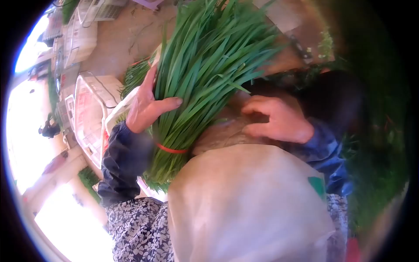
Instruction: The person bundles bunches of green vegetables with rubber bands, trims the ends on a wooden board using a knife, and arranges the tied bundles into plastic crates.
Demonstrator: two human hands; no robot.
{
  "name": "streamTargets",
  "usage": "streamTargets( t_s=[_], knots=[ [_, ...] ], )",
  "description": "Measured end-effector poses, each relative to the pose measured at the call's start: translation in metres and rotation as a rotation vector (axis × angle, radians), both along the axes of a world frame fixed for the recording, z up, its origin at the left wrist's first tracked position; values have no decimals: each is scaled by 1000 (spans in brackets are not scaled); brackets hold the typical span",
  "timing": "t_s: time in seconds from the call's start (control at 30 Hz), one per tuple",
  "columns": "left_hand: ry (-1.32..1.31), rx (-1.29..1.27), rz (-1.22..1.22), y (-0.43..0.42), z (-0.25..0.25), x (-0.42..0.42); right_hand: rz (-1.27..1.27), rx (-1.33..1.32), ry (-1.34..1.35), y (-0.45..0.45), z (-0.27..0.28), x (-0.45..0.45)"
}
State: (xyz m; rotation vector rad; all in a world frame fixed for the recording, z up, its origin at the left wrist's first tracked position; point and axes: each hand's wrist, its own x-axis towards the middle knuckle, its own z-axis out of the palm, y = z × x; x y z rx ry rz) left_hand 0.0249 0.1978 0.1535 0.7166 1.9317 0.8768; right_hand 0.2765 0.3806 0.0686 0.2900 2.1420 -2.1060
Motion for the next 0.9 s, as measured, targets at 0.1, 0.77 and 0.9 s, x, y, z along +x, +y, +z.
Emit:
streamTargets(
  t_s=[0.1, 0.77, 0.9],
  knots=[
    [39, 19, -51, 5, 1, 5, -353, -47, 38, 8, 10, 7],
    [88, 107, -11, -1, -11, 7, -694, 264, 340, 9, 13, -22],
    [-40, 94, 80, -6, -17, -5, -78, 345, 72, -16, 19, -20]
  ],
)
